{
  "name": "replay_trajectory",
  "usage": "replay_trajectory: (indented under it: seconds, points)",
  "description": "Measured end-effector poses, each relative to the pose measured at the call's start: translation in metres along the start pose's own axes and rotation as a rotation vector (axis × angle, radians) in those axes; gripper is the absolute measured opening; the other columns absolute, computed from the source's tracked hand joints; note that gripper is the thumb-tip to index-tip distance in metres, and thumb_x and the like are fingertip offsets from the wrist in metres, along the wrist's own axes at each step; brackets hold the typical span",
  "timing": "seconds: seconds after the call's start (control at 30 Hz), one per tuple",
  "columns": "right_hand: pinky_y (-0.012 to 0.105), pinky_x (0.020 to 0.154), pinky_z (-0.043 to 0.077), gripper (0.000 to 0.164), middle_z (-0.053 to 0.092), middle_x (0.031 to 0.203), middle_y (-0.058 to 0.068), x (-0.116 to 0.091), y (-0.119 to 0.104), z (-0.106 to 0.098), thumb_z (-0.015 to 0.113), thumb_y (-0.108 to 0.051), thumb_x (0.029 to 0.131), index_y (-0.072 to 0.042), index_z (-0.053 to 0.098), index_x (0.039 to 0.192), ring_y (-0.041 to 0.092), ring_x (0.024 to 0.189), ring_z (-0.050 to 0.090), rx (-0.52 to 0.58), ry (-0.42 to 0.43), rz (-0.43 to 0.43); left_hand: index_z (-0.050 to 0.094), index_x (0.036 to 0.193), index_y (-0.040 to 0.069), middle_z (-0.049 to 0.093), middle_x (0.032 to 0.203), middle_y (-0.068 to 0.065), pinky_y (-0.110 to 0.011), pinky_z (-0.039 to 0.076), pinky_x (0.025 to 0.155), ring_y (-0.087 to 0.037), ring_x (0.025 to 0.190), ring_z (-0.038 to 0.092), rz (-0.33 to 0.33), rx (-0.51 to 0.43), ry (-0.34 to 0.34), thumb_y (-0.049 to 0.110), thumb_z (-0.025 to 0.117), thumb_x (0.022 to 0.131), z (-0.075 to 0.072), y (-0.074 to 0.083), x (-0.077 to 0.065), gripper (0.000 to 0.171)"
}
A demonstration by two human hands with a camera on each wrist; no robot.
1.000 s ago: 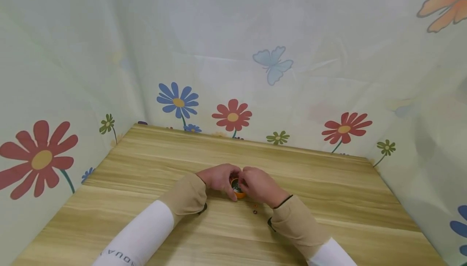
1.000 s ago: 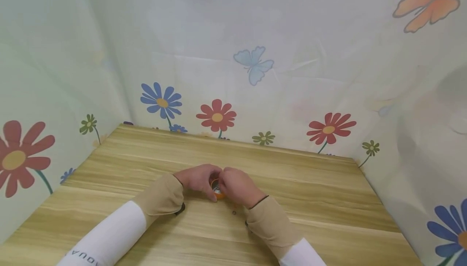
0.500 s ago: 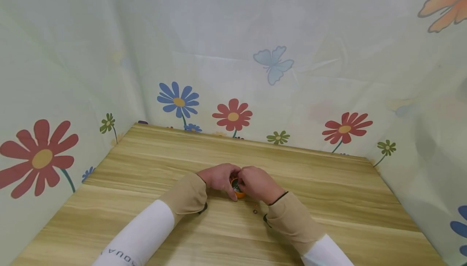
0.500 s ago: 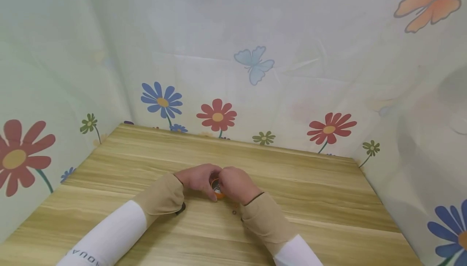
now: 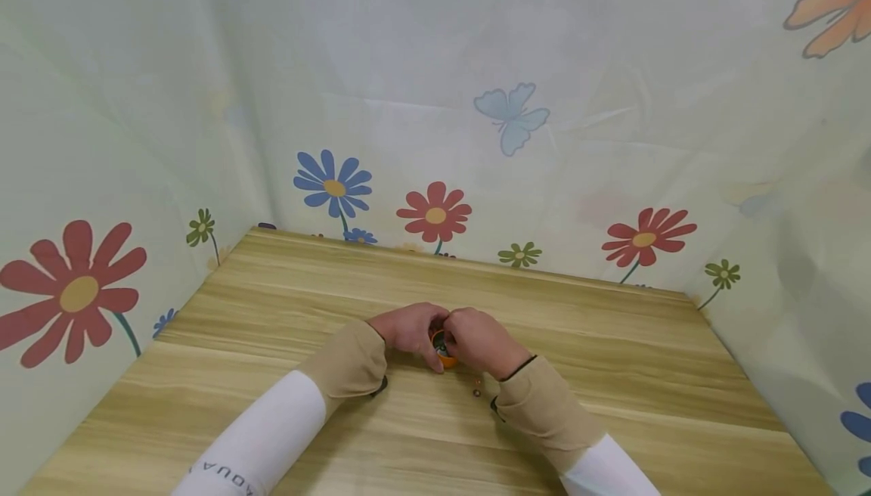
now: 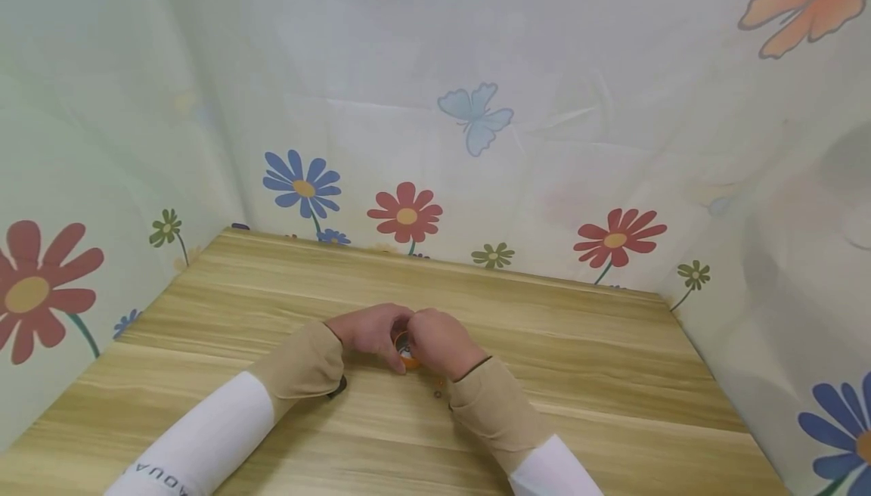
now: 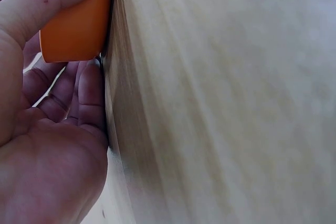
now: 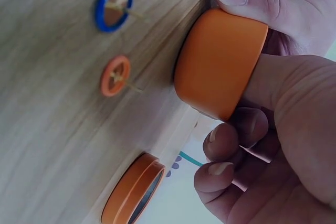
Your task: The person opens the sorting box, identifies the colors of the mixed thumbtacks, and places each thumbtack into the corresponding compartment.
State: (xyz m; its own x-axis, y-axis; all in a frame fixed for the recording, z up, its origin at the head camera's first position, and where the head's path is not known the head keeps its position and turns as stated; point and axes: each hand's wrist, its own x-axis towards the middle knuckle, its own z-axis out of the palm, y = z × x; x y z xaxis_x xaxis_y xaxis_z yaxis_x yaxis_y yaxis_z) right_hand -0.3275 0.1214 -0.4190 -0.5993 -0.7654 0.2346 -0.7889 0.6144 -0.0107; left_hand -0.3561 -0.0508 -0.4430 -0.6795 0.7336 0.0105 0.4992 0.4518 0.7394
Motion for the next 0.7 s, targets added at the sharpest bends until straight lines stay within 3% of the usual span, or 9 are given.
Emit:
replay_trajectory:
  seconds: [0.7]
  points:
    - [0.025,0.048,0.029,0.033,0.035,0.052,-0.008,0.002,0.0018,-0.0006,0.066,0.003,0.072,-0.016,0.049,0.052,0.008,0.05,0.029,0.057,0.002,-0.009,0.06,0.104,0.015,0.061,0.091,0.01,-0.023,0.046,0.073,-0.019,0.086,0.058,0.014,-0.012,-0.008,0.011,0.089,0.06,0.0004,-0.0022,0.0002,0.053]
